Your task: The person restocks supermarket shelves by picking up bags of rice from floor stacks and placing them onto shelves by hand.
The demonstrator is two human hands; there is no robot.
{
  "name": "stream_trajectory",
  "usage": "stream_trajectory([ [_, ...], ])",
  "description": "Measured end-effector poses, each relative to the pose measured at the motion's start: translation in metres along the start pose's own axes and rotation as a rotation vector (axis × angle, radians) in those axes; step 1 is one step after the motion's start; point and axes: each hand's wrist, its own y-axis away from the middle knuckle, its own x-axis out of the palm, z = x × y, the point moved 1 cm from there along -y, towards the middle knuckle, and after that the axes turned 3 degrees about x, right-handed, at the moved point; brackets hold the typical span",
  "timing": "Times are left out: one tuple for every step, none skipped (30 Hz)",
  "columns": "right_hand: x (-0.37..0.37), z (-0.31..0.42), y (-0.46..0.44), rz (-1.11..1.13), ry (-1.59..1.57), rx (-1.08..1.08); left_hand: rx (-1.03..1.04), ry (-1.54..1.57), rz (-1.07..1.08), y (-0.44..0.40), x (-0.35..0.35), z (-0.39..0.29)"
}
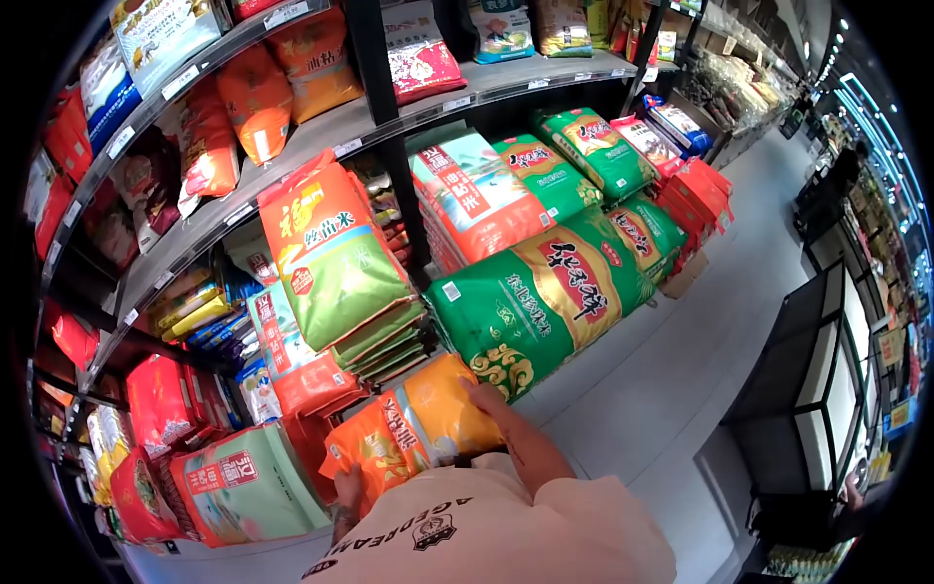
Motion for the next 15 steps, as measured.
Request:
stream_trajectory([
  [-0.001,-0.001,0.000,-0.035,-0.001,-0.005,-0.014,0.002,0.028,-0.001,0.002,0.002],
  [0.003,-0.003,0.002,-0.061,0.005,-0.009,-0.039,0.002,0.053,0.000,0.001,0.007],
  [0.006,-0.003,0.004,-0.081,0.020,-0.019,-0.071,0.006,0.069,0.004,-0.001,0.014],
  [0.005,-0.002,0.004,-0.032,0.040,0.004,-0.118,-0.052,0.049,0.002,0.003,0.030],
  [0.006,0.001,0.009,0.008,0.051,0.021,-0.183,-0.019,0.046,0.011,0.001,0.023],
  [0.005,0.003,0.011,0.043,0.058,0.036,-0.240,0.017,0.043,0.016,-0.005,0.002],
  [0.003,0.008,0.013,0.074,0.061,0.053,-0.292,0.053,0.042,0.020,-0.009,-0.007],
  [0.008,0.005,0.008,0.063,0.121,0.079,-0.301,0.081,0.021,0.020,-0.004,0.014],
  [0.014,-0.001,0.003,0.020,0.115,0.080,-0.277,0.036,0.003,0.017,0.002,0.034],
  [0.020,-0.007,-0.002,-0.020,0.114,0.077,-0.258,-0.007,-0.016,0.015,0.009,0.057],
  [0.025,-0.008,-0.006,-0.059,0.120,0.070,-0.244,-0.047,-0.039,0.021,0.010,0.072],
  [0.025,-0.002,0.001,0.040,0.062,0.106,-0.269,-0.119,-0.050,0.027,0.005,0.065],
  [0.030,-0.005,-0.006,0.075,0.068,0.096,-0.292,-0.117,-0.062,0.033,0.006,0.074],
  [0.037,-0.014,-0.010,0.105,0.067,0.090,-0.310,-0.117,-0.067,0.035,0.007,0.081],
  [0.041,-0.017,-0.014,0.131,0.058,0.088,-0.321,-0.120,-0.066,0.038,0.007,0.089],
])
